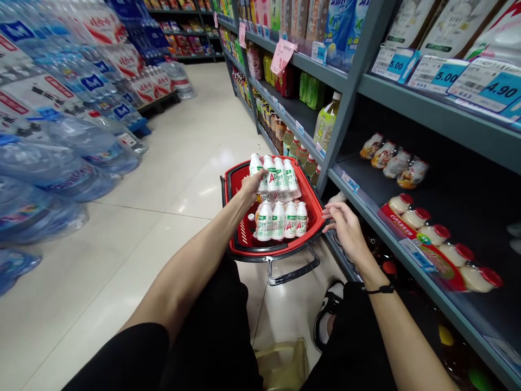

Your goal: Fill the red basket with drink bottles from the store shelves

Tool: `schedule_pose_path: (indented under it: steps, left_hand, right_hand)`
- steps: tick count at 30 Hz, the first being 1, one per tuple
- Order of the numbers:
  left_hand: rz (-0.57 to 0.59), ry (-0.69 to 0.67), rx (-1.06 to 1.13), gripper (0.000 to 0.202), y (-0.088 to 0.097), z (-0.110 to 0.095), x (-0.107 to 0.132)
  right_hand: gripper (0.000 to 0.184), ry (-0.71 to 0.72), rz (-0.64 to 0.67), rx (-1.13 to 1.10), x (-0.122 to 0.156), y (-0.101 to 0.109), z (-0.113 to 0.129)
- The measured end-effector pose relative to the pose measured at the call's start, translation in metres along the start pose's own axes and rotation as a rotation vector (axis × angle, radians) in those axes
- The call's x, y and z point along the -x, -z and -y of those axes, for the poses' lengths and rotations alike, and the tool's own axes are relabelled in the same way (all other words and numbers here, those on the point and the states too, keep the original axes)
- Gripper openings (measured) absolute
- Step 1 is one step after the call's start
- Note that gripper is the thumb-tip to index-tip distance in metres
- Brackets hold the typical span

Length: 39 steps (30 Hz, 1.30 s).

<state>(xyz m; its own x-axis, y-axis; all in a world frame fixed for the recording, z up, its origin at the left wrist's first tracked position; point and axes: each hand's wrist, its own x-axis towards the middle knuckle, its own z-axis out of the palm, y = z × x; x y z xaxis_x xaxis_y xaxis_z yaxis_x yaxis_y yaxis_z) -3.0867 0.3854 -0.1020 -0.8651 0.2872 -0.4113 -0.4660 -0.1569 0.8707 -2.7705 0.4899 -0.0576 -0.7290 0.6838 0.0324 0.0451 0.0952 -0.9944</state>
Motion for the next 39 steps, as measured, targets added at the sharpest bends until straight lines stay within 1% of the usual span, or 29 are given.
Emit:
schedule_pose_path:
  steps: [4,8,10,13,18,20,22,24,25,27,29,31,34,37,39]
  left_hand:
    - [-0.038,-0.042,-0.074,0.035,-0.011,0.015,-0.003]
    - [-0.029,-0.045,-0.144,0.031,-0.024,0.031,-0.006]
    - [-0.01,-0.06,-0.205,0.03,-0.026,0.036,-0.009]
    - [0.045,-0.097,-0.325,0.035,-0.02,0.038,-0.015]
    - [0.201,-0.127,-0.525,0.044,-0.002,0.033,-0.025]
    - [0.223,-0.148,-0.619,0.044,0.002,0.031,-0.028]
    - [0.194,-0.178,-0.695,0.04,0.003,0.028,-0.029]
    - [0.125,-0.224,-0.77,0.035,0.004,0.025,-0.028]
    - [0.086,-0.251,-0.813,0.037,0.005,0.024,-0.027]
    - [0.024,-0.294,-0.888,0.049,0.007,0.022,-0.022]
    - [-0.009,-0.324,-0.938,0.057,0.008,0.021,-0.016]
    - [-0.02,-0.345,-0.963,0.059,0.009,0.021,-0.009]
    - [-0.027,-0.351,-0.97,0.057,0.01,0.021,0.001]
    - [-0.028,-0.308,-0.985,0.054,0.014,0.019,0.01]
    - [-0.021,-0.273,-1.002,0.048,0.02,0.014,0.016]
  right_hand:
    - [0.033,0.022,0.025,0.039,0.0,0.004,-0.001]
    - [0.035,0.033,0.034,0.09,-0.001,0.006,0.0]
    - [0.036,0.042,0.039,0.105,-0.002,0.006,0.001]
    - [0.036,0.056,0.043,0.123,-0.001,0.008,0.002]
    - [0.034,0.051,0.075,0.16,0.0,0.012,0.003]
    - [0.033,0.055,0.08,0.17,0.001,0.012,0.003]
    - [0.032,0.048,0.085,0.176,0.002,0.011,0.003]
    - [0.033,0.035,0.089,0.181,0.003,0.011,0.002]
    - [0.033,0.028,0.09,0.184,0.003,0.011,0.001]
    - [0.034,0.019,0.088,0.19,0.002,0.012,-0.002]
    - [0.033,0.015,0.085,0.196,0.001,0.013,-0.005]
    - [0.032,0.012,0.082,0.201,0.0,0.014,-0.008]
    - [0.031,0.005,0.082,0.21,0.0,0.013,-0.01]
    - [0.031,-0.001,0.09,0.215,0.001,0.011,-0.006]
    - [0.03,0.005,0.103,0.223,0.003,0.01,-0.001]
